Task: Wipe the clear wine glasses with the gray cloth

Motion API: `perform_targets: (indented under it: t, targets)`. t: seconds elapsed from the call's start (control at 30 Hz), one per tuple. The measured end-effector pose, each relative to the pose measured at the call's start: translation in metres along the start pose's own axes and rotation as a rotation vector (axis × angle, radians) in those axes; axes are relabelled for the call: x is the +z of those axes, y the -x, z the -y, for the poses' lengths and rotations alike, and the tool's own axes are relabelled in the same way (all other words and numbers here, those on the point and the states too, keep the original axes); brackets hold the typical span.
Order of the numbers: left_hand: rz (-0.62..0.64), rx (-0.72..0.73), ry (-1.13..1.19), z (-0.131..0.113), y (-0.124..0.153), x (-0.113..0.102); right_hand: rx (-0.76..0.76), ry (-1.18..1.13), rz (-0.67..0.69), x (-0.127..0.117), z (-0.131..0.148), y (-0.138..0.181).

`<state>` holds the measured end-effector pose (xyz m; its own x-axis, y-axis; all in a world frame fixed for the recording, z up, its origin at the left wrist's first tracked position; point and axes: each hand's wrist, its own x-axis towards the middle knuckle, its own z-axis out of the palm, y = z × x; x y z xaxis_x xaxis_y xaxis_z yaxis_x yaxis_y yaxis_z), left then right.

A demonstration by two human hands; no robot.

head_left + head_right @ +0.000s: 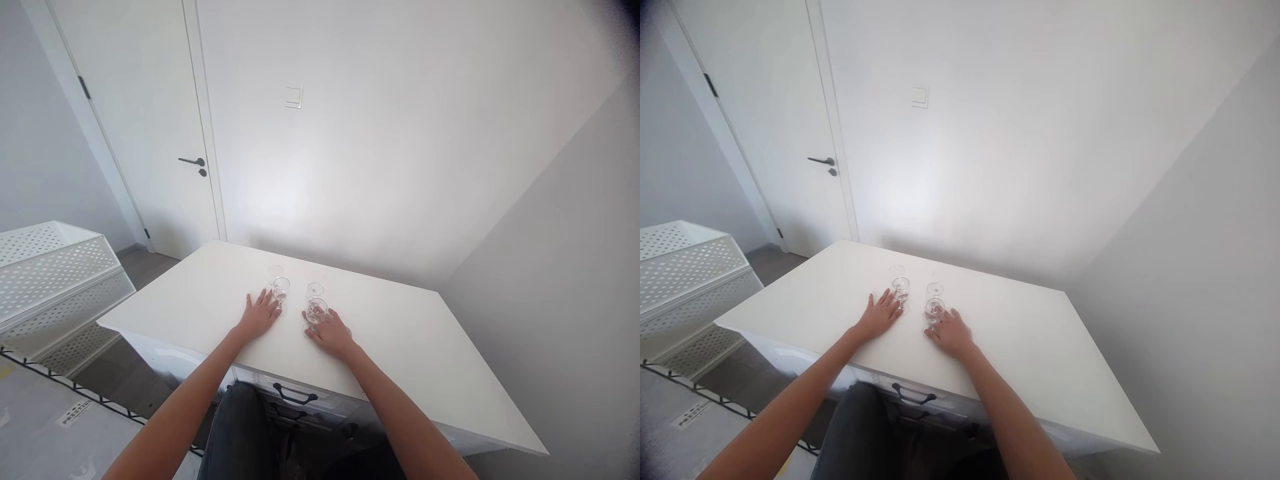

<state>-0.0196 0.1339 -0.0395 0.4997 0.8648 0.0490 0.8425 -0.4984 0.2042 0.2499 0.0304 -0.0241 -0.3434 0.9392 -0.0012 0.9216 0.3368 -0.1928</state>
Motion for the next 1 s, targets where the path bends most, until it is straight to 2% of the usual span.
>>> perform_targets:
  t: [0.13,0.23,0.43,0.6,1.0]
  targets:
    - [-0.036,-0.122,-0.036,0.046,0.018,-0.006,-0.037,-0.003,-0.02,0.01,0.038,-0.038]
    - [-0.06,-0.225,-0.054,0.063,0.026,-0.007,-0.078,-0.002,-0.032,0.015,0.064,-0.066]
    - [-0.177,-0.534,0.008,0.058,0.025,-0.008,-0.115,-0.012,-0.075,0.022,0.11,-0.109]
    - [-0.257,-0.727,0.042,0.055,0.023,-0.008,-0.107,-0.015,-0.098,0.026,0.127,-0.123]
    - [-0.273,-0.724,0.023,0.053,0.025,-0.007,-0.093,-0.009,-0.096,0.027,0.126,-0.123]
